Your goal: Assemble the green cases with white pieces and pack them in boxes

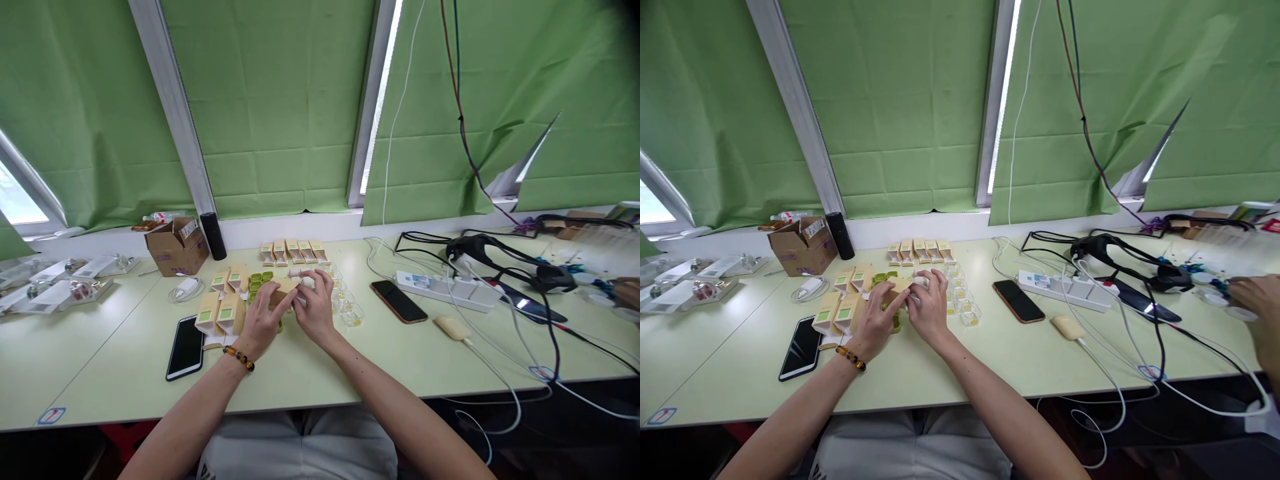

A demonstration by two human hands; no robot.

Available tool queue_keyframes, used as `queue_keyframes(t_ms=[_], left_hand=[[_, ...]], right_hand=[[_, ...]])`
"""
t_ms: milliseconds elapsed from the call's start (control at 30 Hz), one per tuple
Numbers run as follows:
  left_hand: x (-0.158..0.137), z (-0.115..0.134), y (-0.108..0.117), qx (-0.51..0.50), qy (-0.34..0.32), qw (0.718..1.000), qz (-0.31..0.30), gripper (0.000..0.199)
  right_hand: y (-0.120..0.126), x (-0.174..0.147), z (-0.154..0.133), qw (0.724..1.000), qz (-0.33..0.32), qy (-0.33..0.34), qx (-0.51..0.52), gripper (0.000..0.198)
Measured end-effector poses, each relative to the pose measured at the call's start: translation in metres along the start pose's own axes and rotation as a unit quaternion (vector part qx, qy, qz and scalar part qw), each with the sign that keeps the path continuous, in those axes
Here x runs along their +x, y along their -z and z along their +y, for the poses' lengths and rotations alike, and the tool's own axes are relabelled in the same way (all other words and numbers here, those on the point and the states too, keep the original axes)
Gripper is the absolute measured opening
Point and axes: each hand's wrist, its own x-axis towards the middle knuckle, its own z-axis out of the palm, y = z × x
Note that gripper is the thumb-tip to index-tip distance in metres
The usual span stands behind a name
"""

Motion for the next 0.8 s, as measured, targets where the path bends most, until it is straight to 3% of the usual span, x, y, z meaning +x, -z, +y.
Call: queue_keyframes(t_ms=[200,333,433,633,733,800], left_hand=[[0.002,-0.001,-0.001,-0.004,0.064,0.998,0.01,0.084],[0.001,-0.008,-0.001,-0.002,0.117,0.993,0.006,0.08],[-0.001,-0.014,-0.003,0.002,0.142,0.99,0.01,0.079],[0.0,-0.019,-0.002,-0.022,0.174,0.984,0.027,0.075],[0.001,-0.023,-0.001,-0.046,0.198,0.977,0.066,0.073],[0.001,-0.026,-0.002,-0.075,0.211,0.969,0.099,0.071]], right_hand=[[0.003,0.003,0.002,0.984,0.003,-0.098,0.152,0.013],[-0.001,0.003,0.009,0.925,0.001,-0.217,0.312,0.023],[-0.006,0.003,0.016,0.892,-0.013,-0.277,0.356,0.035],[0.003,0.01,0.022,0.869,-0.021,-0.314,0.383,0.041],[0.013,0.017,0.026,0.868,-0.079,-0.307,0.382,0.036],[0.02,0.021,0.029,0.876,-0.152,-0.283,0.36,0.029]])
